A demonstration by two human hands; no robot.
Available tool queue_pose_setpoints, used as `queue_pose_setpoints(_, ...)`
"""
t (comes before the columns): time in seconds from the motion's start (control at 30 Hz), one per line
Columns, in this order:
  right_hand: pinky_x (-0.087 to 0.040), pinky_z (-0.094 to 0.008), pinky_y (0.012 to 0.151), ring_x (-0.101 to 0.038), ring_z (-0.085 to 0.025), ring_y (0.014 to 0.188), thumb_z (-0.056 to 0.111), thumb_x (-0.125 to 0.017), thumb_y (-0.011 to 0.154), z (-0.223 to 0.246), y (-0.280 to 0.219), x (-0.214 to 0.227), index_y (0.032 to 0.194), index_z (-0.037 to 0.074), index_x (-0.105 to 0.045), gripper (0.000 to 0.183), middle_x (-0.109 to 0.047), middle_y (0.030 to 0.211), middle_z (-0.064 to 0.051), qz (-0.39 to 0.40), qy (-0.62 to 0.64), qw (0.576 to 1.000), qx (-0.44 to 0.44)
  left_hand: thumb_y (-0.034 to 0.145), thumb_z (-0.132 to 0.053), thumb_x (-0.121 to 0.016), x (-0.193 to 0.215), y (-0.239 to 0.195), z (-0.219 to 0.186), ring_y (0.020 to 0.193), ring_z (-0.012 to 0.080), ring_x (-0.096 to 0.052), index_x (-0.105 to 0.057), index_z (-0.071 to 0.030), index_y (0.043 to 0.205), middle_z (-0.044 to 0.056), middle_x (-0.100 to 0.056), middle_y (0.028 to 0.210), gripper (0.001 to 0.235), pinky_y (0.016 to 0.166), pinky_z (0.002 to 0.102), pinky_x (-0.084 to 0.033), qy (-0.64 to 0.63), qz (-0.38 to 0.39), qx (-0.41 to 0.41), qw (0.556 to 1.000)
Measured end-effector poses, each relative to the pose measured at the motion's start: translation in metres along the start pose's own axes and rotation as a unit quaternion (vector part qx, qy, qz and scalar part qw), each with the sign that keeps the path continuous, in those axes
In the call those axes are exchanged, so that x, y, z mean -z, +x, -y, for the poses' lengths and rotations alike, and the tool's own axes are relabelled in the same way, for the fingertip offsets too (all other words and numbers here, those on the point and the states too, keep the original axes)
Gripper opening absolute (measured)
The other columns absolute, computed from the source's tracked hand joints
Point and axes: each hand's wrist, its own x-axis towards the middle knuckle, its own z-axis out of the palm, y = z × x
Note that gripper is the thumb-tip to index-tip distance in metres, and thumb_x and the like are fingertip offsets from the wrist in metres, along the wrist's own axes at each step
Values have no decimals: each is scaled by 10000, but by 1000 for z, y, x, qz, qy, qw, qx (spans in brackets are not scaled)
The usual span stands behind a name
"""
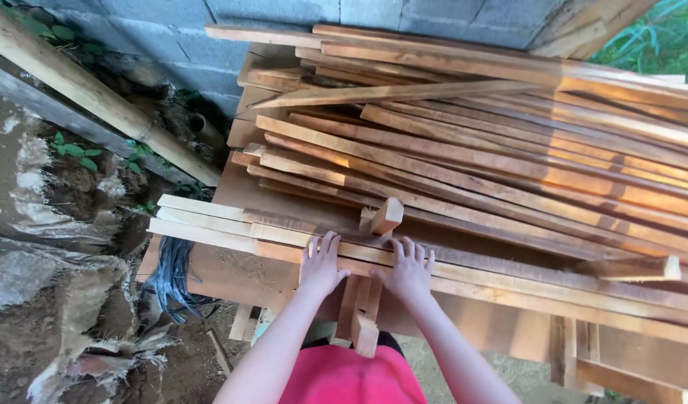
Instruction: The person arranges a stack of wooden planks on a workbench and secures them using black plastic straps. They wrap the straps around the wood and tie them by hand to hold the bundle together.
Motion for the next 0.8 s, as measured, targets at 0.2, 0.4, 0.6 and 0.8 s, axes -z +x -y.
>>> queue_pose_setpoints(0.2, -149, -669, 1217, -347, -290, 1437, 692, -719, 778, -2, -1, 7, 1525, 264, -362, 932, -389, 1514, -18, 12, -18, 999, 27, 744, -424, -869, 8, 8, -7, 1452, 303, -260, -352, -219, 1539, -36, -329, 1562, 971, 1211, 559, -284, -55, 14, 42, 998)
queue_pose_setpoints(0.4, -158, -658, 1221, -352, -291, 1421, 721, -652, 810, -6, 2, -5, 1535, 199, -373, 936, -389, 1501, -51, -2, -77, 995, 61, 748, -310, -867, 2, 11, -16, 1466, 312, -244, -391, -197, 1517, -28, -339, 1551, 911, 1205, 660, -180, -85, 1, 83, 993)
queue_pose_setpoints(0.6, -245, -600, 1194, -509, -345, 1290, 898, -601, 694, -5, 23, -21, 1537, 144, -427, 1144, -427, 1450, -115, 56, -188, 975, 107, 857, -269, -785, 7, -11, -16, 1497, 309, -187, -337, -152, 1576, 12, -280, 1620, 855, 1207, 647, -197, -93, -6, 40, 995)
queue_pose_setpoints(0.8, -401, -583, 1127, -584, -427, 1319, 735, -542, 887, 49, 30, 48, 1572, 127, -368, 932, -595, 1420, -231, 261, -32, 941, 212, 928, -352, -701, 8, -27, 33, 1499, 285, -276, -396, -143, 1548, 38, -347, 1620, 722, 1213, 552, -244, -128, -65, -24, 989)
